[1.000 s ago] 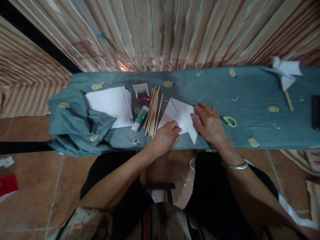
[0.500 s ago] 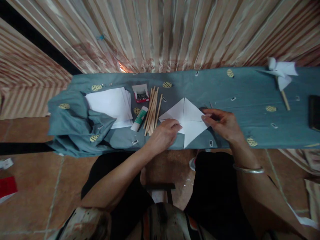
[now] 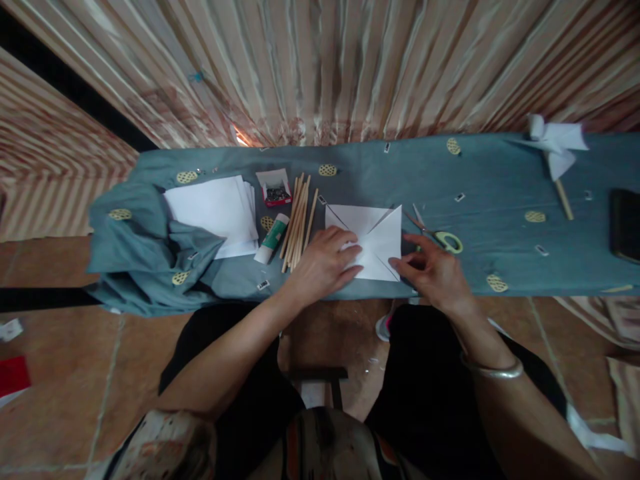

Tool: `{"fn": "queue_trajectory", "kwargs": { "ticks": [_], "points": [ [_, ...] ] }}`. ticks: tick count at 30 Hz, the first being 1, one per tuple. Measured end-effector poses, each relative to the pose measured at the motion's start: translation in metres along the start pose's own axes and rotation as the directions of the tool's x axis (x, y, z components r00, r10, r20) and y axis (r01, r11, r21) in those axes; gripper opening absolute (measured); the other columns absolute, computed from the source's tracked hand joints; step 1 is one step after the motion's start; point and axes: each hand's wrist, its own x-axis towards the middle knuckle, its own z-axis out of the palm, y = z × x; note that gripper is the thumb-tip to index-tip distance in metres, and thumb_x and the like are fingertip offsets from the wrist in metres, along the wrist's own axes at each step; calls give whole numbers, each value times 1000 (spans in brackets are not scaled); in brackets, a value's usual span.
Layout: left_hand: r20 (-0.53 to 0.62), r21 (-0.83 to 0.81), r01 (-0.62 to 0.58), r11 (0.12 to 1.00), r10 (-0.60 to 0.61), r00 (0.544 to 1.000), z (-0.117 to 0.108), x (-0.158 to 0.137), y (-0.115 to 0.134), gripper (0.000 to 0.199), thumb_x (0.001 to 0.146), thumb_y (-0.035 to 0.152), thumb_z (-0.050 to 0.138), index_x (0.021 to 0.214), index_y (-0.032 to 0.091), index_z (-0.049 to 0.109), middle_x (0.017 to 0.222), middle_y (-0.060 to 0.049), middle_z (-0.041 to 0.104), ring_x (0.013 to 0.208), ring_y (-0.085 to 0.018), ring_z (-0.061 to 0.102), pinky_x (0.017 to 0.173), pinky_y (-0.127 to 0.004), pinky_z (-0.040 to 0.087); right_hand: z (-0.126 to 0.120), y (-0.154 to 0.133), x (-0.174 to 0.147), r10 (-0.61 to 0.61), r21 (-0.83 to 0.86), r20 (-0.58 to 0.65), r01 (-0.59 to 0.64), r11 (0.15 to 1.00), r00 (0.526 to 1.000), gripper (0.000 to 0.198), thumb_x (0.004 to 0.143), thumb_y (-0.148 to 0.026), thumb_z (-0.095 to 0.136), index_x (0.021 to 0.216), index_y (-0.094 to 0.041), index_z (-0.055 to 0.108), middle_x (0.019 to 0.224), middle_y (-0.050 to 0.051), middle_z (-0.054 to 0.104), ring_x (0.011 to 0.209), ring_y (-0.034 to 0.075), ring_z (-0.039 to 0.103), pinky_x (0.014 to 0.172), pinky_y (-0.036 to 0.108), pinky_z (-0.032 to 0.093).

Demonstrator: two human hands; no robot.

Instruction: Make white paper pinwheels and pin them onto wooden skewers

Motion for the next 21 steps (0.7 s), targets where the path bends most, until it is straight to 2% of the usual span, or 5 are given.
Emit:
{"fn": "queue_trajectory", "kwargs": {
  "ticks": [2, 6, 12, 16, 21],
  "points": [
    [72, -11, -44, 999, 45, 996, 4, -2, 9, 30, 91, 41, 60, 102, 13, 66, 106, -11, 65, 100, -26, 57, 85, -40, 50, 0, -2, -2, -31, -99, -21, 29, 995, 999, 49, 78, -41, 69, 121, -19, 63, 72, 3, 75, 61, 23, 70, 58, 34, 53],
    [164, 30, -27, 999, 22, 986, 12, -4, 18, 21, 91, 32, 62, 96, 13, 64, 99, -9, 65, 94, -23, 59, 81, -36, 50, 1, -2, -5, -152, -312, -73, 122, 942, 986, 45, 81, -44, 66, 118, -18, 65, 77, 6, 77, 65, 25, 71, 58, 34, 52],
    [131, 76, -77, 994, 67, 989, 14, -8, 20, 17, 96, 23, 53, 89, 13, 64, 92, -7, 66, 88, -21, 61, 77, -32, 51, -2, -3, -8, -214, -443, -67, 163, 882, 975, 44, 88, -42, 61, 122, -15, 64, 84, 10, 77, 73, 28, 73, 64, 37, 55],
    [83, 91, -78, 993, 70, 994, 14, -11, 19, 20, 97, 19, 48, 89, 13, 65, 88, -7, 67, 83, -19, 62, 72, -30, 51, -11, 1, -4, -342, -314, -85, 301, 901, 936, 34, 94, -30, 48, 119, -18, 67, 112, 14, 74, 104, 31, 70, 90, 47, 54],
    [52, 68, -65, 996, 61, 997, 13, -14, 18, 22, 98, 19, 47, 87, 13, 65, 86, -6, 67, 80, -18, 62, 70, -29, 50, -17, 5, -1, -396, 130, 125, 381, 915, 909, 31, 87, -24, 59, 116, -30, 70, 135, 5, 63, 128, 27, 57, 108, 51, 46]
  ]
}}
